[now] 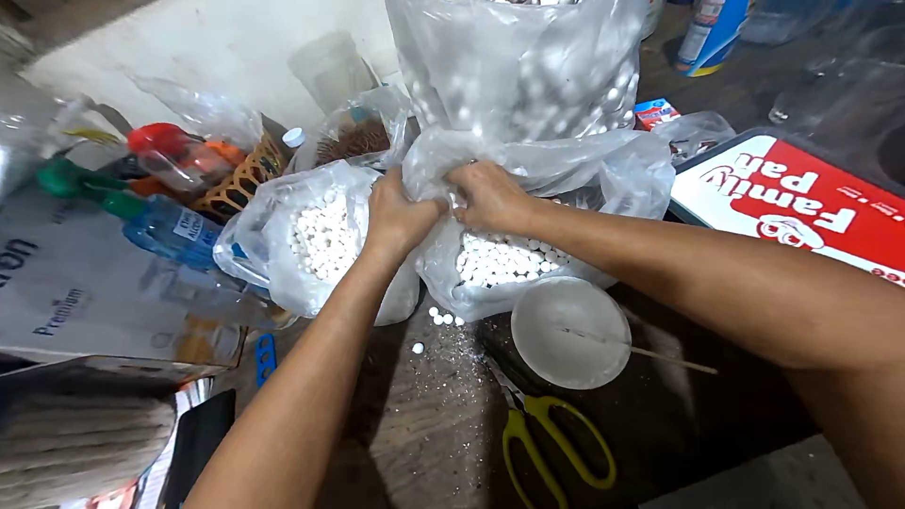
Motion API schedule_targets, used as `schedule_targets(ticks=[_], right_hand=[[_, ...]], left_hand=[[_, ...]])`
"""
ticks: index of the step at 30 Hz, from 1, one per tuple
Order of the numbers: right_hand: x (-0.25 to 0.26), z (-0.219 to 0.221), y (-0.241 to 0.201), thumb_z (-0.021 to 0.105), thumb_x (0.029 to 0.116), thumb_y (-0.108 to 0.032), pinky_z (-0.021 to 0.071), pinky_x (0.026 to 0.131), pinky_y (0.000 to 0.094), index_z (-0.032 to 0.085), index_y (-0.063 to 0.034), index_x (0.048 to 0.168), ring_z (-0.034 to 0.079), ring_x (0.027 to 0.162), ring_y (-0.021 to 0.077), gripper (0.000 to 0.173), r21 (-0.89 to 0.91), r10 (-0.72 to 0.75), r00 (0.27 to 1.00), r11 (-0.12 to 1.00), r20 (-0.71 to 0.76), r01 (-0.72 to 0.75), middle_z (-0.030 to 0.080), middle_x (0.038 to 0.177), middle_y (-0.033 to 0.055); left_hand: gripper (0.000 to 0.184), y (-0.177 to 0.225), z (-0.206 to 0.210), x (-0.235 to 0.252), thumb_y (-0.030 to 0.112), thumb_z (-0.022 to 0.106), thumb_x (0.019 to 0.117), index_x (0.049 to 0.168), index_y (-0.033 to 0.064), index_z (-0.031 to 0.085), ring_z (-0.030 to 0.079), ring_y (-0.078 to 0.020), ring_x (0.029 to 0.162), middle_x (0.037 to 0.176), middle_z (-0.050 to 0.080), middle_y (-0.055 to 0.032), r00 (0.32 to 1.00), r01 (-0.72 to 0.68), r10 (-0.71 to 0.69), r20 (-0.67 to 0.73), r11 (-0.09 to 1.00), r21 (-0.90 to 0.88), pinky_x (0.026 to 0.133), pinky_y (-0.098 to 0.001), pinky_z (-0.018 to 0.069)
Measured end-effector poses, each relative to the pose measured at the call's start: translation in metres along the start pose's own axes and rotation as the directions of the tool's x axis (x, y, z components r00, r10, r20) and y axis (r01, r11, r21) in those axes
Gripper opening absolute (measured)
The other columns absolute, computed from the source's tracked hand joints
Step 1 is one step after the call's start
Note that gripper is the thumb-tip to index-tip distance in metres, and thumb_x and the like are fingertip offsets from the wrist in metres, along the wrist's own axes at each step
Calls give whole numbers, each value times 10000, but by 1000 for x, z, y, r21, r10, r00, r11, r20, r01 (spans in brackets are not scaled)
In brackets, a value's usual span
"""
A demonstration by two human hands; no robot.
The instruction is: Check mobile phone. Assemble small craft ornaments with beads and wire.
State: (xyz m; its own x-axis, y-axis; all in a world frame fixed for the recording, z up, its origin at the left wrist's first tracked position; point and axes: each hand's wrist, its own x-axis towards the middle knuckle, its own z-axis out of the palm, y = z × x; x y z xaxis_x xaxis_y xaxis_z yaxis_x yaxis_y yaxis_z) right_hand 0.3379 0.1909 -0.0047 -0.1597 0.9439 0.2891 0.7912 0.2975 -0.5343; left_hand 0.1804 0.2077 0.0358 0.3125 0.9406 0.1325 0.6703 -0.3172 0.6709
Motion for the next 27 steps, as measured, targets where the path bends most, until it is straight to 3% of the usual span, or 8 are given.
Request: schedule_targets(ticks=[2,4,9,14,17,20,24,27], right_hand=[[1,5,1,739,868,-49,491,873,602,654,110,1087,650,978,443,284,-25,-6,1000,1000,9,6,663,985,275],[1,10,3,766,833,-36,496,866,604,653,112,1043,650,974,452,281,-32,-23,1000,999,3,23,660,974,282],[1,19,7,790,801,-7,497,919,601,584,91,1235,641,1052,458,490,15,11,999,1000,53,-12,648,1084,293],[2,29,23,825,754,3,512,848,581,615,84,1128,655,933,408,436,148,-41,999,988,-28,45,665,976,254],[-2,22,23,760,823,21,510,831,524,628,67,1129,636,914,346,337,213,12,999,977,34,-19,651,995,222],[-8,23,25,709,857,5,519,734,453,632,42,1163,623,804,272,318,280,20,1000,960,-11,-16,655,971,181],[-8,28,22,774,853,-55,513,708,426,629,82,1118,615,757,267,332,274,-62,994,958,-91,85,649,926,198],[-10,21,20,716,871,16,539,812,499,630,83,1126,669,876,342,278,177,-39,998,983,-57,49,671,985,231]], left_hand=[[260,-3,2,5,61,739,873,1098,-29,644,668,-230,896,990,671,-160,988,130,-120,99,986,-101,809,-450,557],[136,0,3,5,19,658,920,1035,-25,599,625,-164,782,890,619,-110,964,236,-202,171,949,-208,717,-360,541],[202,0,8,0,-38,534,902,1092,32,531,603,-120,707,850,583,-68,928,369,-307,210,830,-419,615,-294,524],[150,-16,11,2,-14,500,901,1011,82,535,635,-97,629,766,621,-33,920,377,-354,169,678,-632,560,-271,548],[100,-25,11,8,19,486,918,954,97,535,640,-102,610,726,627,-28,912,353,-386,137,570,-742,551,-269,551],[158,-28,12,9,80,425,980,893,120,551,650,-73,601,683,638,-3,950,268,-281,139,498,-825,553,-243,557],[102,-27,19,6,78,478,1015,1082,100,551,685,-79,713,809,674,-12,979,201,-127,159,480,-854,658,-252,593],[376,-35,22,14,-40,576,925,1268,61,459,684,-99,773,953,648,-54,992,121,-97,79,566,-815,683,-270,602]])
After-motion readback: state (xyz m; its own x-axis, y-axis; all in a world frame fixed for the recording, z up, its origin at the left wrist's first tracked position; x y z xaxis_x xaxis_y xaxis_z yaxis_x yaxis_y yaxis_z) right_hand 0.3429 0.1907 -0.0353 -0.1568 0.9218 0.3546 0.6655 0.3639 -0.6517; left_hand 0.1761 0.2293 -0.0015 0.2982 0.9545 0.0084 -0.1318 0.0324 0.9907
